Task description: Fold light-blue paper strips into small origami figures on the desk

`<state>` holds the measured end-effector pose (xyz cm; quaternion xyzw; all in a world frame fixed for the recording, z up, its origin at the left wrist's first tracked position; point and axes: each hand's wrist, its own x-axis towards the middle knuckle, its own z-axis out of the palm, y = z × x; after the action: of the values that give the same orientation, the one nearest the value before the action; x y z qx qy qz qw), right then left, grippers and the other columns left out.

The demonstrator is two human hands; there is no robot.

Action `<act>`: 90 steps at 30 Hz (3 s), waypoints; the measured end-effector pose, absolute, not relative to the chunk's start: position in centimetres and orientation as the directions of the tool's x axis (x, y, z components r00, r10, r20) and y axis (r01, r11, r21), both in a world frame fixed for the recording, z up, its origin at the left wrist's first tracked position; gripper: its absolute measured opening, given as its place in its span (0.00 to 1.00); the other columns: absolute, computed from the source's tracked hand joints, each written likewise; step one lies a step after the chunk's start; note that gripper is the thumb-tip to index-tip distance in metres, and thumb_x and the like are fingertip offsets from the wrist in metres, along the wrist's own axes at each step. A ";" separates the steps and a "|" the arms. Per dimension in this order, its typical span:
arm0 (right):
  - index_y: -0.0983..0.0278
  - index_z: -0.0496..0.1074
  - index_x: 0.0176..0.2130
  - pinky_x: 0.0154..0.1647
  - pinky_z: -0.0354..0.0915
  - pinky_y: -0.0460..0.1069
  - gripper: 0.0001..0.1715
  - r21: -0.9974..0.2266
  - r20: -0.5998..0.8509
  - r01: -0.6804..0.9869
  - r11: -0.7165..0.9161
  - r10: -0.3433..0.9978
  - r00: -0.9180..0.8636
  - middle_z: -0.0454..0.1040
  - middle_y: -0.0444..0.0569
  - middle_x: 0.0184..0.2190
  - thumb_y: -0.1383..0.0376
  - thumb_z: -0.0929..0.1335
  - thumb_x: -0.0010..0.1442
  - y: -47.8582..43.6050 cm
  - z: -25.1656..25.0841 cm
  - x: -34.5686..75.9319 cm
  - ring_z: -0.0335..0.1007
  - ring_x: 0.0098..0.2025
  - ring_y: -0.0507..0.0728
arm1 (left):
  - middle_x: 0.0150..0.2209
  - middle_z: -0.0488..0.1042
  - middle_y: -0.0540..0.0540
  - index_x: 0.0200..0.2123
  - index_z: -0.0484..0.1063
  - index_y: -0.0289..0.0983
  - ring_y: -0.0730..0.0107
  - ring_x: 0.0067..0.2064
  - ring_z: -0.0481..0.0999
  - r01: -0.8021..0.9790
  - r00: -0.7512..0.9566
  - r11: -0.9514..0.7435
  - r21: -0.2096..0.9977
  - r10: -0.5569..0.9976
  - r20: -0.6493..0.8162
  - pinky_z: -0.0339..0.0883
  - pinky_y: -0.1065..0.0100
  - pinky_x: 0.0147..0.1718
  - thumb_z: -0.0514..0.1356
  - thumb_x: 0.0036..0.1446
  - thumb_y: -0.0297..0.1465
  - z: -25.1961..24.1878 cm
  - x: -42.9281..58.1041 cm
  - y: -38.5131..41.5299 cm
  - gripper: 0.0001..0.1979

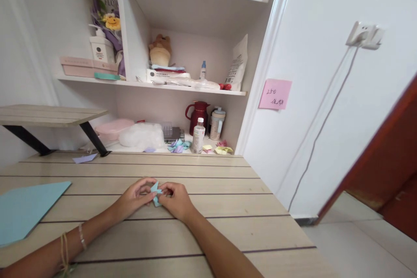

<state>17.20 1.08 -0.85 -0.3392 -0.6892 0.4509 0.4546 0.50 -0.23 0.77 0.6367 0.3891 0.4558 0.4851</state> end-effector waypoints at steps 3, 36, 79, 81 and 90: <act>0.64 0.71 0.35 0.30 0.63 0.45 0.12 -0.939 0.328 -0.018 0.343 0.880 -0.343 0.73 0.43 0.26 0.68 0.69 0.46 1.3 -1.1 17.3 0.68 0.26 0.50 | 0.31 0.72 0.48 0.37 0.67 0.36 0.70 0.31 0.72 0.020 0.271 -0.218 0.976 0.941 0.204 0.67 0.71 0.28 0.64 0.44 0.31 0.7 0.3 -0.1 0.15; 0.57 0.60 0.54 0.52 0.58 0.55 0.34 -0.455 0.655 0.413 0.789 0.611 -0.445 0.68 0.49 0.49 0.78 0.61 0.50 -0.1 0.1 17.6 0.60 0.52 0.57 | 0.39 0.71 0.46 0.36 0.63 0.38 0.64 0.43 0.73 -0.039 0.180 -0.276 0.960 0.943 0.278 0.67 0.64 0.42 0.63 0.43 0.27 0.6 0.4 -0.4 0.15; 0.61 0.68 0.44 0.42 0.65 0.50 0.21 -0.626 0.608 0.347 0.699 0.715 -0.345 0.74 0.49 0.39 0.68 0.69 0.47 -0.7 0.1 16.5 0.69 0.41 0.57 | 0.25 0.74 0.51 0.28 0.65 0.36 0.68 0.27 0.75 -0.064 0.087 -0.135 0.989 0.986 0.141 0.69 0.68 0.28 0.59 0.42 0.29 1.2 0.6 -0.2 0.07; 0.61 0.70 0.41 0.41 0.65 0.49 0.18 -0.639 0.602 0.352 0.684 0.729 -0.326 0.74 0.49 0.38 0.67 0.70 0.47 -0.5 0.0 16.5 0.70 0.40 0.57 | 0.24 0.74 0.50 0.27 0.65 0.36 0.69 0.28 0.75 -0.042 0.103 -0.169 0.985 0.980 0.172 0.68 0.69 0.29 0.60 0.41 0.27 1.3 0.6 -0.2 0.07; 0.60 0.69 0.45 0.48 0.62 0.50 0.16 -0.582 0.657 0.323 0.746 0.666 -0.353 0.72 0.50 0.42 0.68 0.66 0.54 -0.4 0.0 16.7 0.66 0.47 0.57 | 0.23 0.74 0.51 0.24 0.64 0.35 0.70 0.28 0.74 -0.118 0.161 -0.113 0.987 0.978 0.131 0.67 0.70 0.30 0.64 0.42 0.30 1.2 0.3 0.0 0.10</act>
<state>16.75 -0.37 -0.04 -0.3080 -0.8027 0.1793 0.4782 0.27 -0.03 1.23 0.5424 0.3964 0.5120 0.5352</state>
